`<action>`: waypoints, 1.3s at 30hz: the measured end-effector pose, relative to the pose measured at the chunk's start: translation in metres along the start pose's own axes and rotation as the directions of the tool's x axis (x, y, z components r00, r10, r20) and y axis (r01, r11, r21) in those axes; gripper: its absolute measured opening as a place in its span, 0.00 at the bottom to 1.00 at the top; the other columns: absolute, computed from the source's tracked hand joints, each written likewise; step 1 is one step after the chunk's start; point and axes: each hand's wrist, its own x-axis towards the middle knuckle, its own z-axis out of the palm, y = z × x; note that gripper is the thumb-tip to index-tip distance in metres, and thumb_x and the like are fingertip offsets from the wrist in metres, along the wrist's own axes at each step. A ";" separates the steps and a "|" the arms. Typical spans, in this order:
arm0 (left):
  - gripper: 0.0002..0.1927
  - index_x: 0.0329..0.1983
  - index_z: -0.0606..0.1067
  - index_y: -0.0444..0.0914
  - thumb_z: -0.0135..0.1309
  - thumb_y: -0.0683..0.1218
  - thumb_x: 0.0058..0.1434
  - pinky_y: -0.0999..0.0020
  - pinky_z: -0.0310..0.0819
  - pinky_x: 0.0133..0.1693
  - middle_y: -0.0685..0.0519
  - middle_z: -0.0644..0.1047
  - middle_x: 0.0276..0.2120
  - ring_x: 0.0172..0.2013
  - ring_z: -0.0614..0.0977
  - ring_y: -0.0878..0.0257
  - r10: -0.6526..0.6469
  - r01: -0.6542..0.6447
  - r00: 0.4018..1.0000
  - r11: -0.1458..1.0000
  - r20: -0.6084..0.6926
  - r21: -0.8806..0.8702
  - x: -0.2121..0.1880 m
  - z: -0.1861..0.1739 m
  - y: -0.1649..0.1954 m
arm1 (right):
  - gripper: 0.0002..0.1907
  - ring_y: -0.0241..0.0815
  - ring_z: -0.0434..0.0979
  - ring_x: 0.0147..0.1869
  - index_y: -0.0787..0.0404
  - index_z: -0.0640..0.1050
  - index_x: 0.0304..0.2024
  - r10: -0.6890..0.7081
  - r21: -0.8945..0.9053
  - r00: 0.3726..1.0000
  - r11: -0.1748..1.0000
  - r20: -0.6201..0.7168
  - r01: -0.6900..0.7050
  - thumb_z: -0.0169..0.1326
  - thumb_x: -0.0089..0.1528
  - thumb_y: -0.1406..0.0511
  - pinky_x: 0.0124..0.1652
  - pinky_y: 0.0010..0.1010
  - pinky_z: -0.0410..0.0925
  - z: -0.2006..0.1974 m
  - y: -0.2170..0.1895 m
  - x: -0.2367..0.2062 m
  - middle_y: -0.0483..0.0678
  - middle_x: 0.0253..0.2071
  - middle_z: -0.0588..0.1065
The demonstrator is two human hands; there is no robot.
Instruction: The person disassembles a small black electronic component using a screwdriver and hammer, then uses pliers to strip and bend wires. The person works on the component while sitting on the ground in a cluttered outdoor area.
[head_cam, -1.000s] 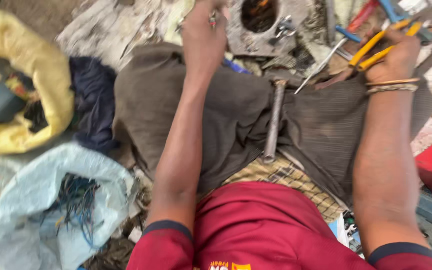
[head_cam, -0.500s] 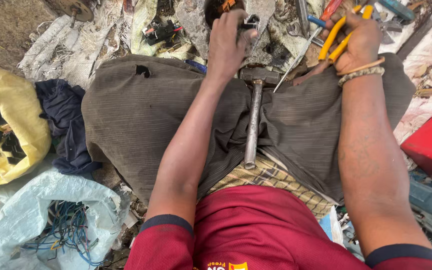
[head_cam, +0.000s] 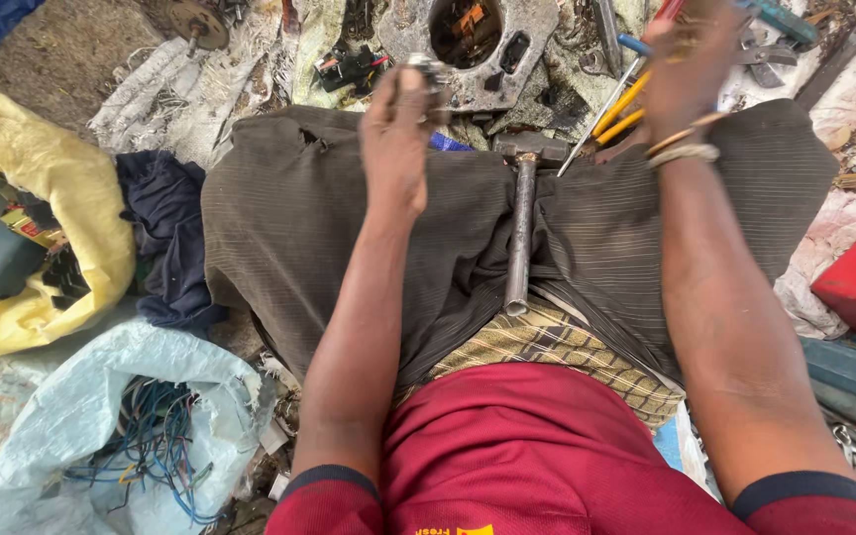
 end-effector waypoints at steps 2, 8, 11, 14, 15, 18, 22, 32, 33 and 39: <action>0.18 0.57 0.75 0.36 0.54 0.50 0.70 0.64 0.83 0.47 0.49 0.82 0.44 0.42 0.83 0.62 0.040 -0.035 0.998 0.996 -0.057 0.082 0.002 -0.012 0.007 | 0.16 0.56 0.75 0.62 0.63 0.78 0.58 -0.226 -0.103 0.950 0.962 0.214 0.252 0.56 0.67 0.68 0.60 0.48 0.69 0.026 -0.018 -0.028 0.57 0.57 0.76; 0.17 0.53 0.75 0.33 0.55 0.52 0.72 0.62 0.83 0.45 0.44 0.81 0.46 0.43 0.85 0.57 -0.001 0.028 0.994 0.967 0.107 -0.253 0.010 -0.013 0.015 | 0.11 0.56 0.74 0.51 0.56 0.82 0.50 -0.653 -0.146 0.487 0.505 0.580 0.851 0.60 0.64 0.68 0.51 0.48 0.67 0.076 -0.040 -0.055 0.54 0.43 0.76; 0.18 0.56 0.76 0.34 0.53 0.52 0.72 0.63 0.84 0.48 0.45 0.81 0.51 0.45 0.85 0.59 -0.012 0.072 0.974 0.964 0.227 -0.257 0.003 -0.005 0.020 | 0.11 0.50 0.74 0.48 0.59 0.80 0.48 -0.671 -0.289 0.647 0.579 0.361 0.762 0.59 0.72 0.58 0.49 0.45 0.68 0.052 -0.051 -0.042 0.51 0.42 0.75; 0.18 0.56 0.76 0.36 0.53 0.51 0.71 0.62 0.85 0.47 0.47 0.81 0.53 0.44 0.86 0.59 -0.023 0.086 0.956 0.975 0.292 -0.205 -0.003 0.007 0.022 | 0.24 0.51 0.75 0.48 0.67 0.80 0.55 -0.679 -0.424 0.729 0.636 0.090 0.645 0.62 0.68 0.53 0.42 0.40 0.71 0.018 -0.073 -0.047 0.57 0.44 0.75; 0.17 0.56 0.76 0.36 0.53 0.51 0.71 0.62 0.86 0.45 0.48 0.81 0.53 0.44 0.86 0.59 -0.016 0.077 0.950 0.980 0.313 -0.184 -0.003 0.010 0.023 | 0.28 0.52 0.75 0.47 0.69 0.81 0.60 -0.698 -0.420 0.715 0.641 0.027 0.642 0.63 0.67 0.54 0.38 0.37 0.72 0.012 -0.084 -0.052 0.61 0.45 0.74; 0.19 0.58 0.75 0.37 0.55 0.52 0.70 0.64 0.86 0.48 0.50 0.82 0.51 0.45 0.86 0.62 -0.003 0.057 0.922 0.990 0.387 -0.126 -0.007 0.018 0.018 | 0.21 0.43 0.81 0.55 0.61 0.83 0.58 -0.400 0.138 0.871 0.916 0.287 0.376 0.65 0.73 0.52 0.56 0.37 0.76 -0.002 -0.109 -0.098 0.50 0.51 0.81; 0.21 0.59 0.76 0.36 0.59 0.53 0.70 0.69 0.83 0.46 0.53 0.81 0.44 0.42 0.83 0.67 0.048 -0.053 0.898 0.999 0.438 0.000 -0.015 0.025 0.012 | 0.27 0.44 0.82 0.54 0.68 0.79 0.58 -0.489 0.321 0.840 0.855 0.235 0.407 0.68 0.67 0.55 0.54 0.34 0.75 0.006 -0.130 -0.136 0.55 0.52 0.79; 0.17 0.54 0.78 0.36 0.61 0.50 0.68 0.73 0.79 0.42 0.54 0.82 0.41 0.40 0.81 0.68 0.055 -0.130 0.946 0.967 0.319 0.220 -0.014 0.026 0.000 | 0.22 0.48 0.83 0.55 0.66 0.78 0.62 -0.571 0.112 0.795 0.821 0.204 0.560 0.64 0.71 0.59 0.52 0.38 0.76 0.017 -0.116 -0.134 0.58 0.54 0.80; 0.16 0.54 0.78 0.37 0.60 0.50 0.68 0.74 0.80 0.42 0.54 0.82 0.41 0.39 0.82 0.68 0.058 -0.137 0.961 0.950 0.270 0.281 -0.011 0.025 -0.002 | 0.24 0.51 0.82 0.57 0.67 0.76 0.64 -0.618 0.089 0.753 0.783 0.225 0.616 0.64 0.71 0.60 0.54 0.41 0.75 0.016 -0.111 -0.128 0.59 0.55 0.79; 0.12 0.53 0.79 0.36 0.61 0.45 0.68 0.66 0.83 0.45 0.47 0.83 0.43 0.42 0.82 0.60 0.055 -0.061 0.998 0.980 0.034 0.192 0.002 0.012 -0.005 | 0.16 0.51 0.83 0.46 0.59 0.81 0.55 -0.255 -0.281 0.879 0.880 0.404 0.384 0.55 0.74 0.56 0.46 0.44 0.74 -0.034 -0.051 0.009 0.54 0.45 0.82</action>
